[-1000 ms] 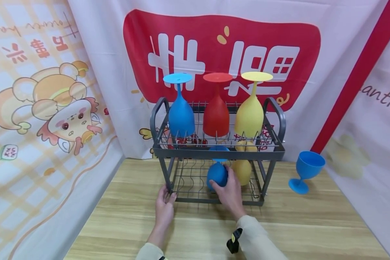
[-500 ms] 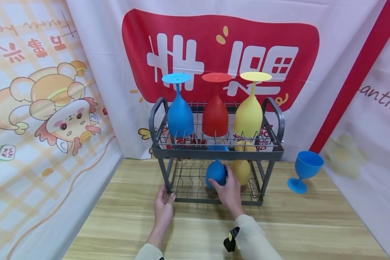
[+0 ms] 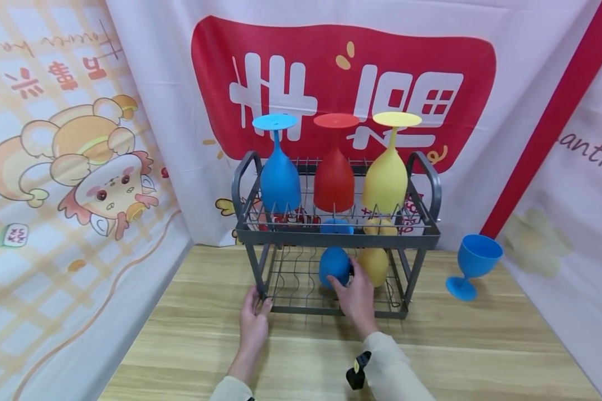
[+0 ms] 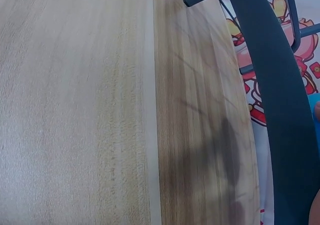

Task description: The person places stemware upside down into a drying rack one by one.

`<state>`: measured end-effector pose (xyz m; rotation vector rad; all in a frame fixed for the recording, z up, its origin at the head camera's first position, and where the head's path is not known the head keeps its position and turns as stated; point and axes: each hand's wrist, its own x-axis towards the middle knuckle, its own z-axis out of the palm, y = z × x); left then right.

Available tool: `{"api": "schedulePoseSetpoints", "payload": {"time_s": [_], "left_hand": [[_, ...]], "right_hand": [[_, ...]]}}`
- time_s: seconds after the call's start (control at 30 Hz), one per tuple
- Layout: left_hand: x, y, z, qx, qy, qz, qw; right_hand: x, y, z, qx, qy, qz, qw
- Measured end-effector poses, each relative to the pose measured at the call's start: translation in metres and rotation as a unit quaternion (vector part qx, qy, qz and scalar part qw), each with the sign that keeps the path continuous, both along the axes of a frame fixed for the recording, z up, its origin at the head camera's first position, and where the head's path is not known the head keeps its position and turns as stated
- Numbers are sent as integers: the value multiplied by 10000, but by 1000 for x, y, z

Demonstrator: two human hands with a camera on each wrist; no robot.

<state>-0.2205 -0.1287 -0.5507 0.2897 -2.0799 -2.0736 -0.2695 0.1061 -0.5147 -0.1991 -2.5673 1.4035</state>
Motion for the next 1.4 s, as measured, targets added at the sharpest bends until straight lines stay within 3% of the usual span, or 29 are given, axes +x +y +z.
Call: {"api": "schedulePoseSetpoints", "payload": {"time_s": [0.4, 0.6, 0.87, 1.0, 1.17, 1.4], "left_hand": [[-2, -1, -2, 27, 62, 25, 10000], [-1, -2, -1, 17, 60, -19, 10000], [-3, 0, 0, -37, 106, -37, 9999], [-2, 0, -1, 10, 47, -36, 10000], [0, 0, -1, -44, 40, -28, 10000], [-2, -2, -2, -61, 38, 9, 10000]], "right_hand": [[13, 9, 2, -325, 239, 169, 9990], [36, 16, 3, -275, 496, 250, 9981], [72, 46, 0, 143, 1277, 294, 9913], [86, 70, -6, 418, 1782, 271, 9827], [98, 109, -13, 546, 2163, -85, 9748], [94, 171, -15, 126, 1600, -1186, 9799]]}}
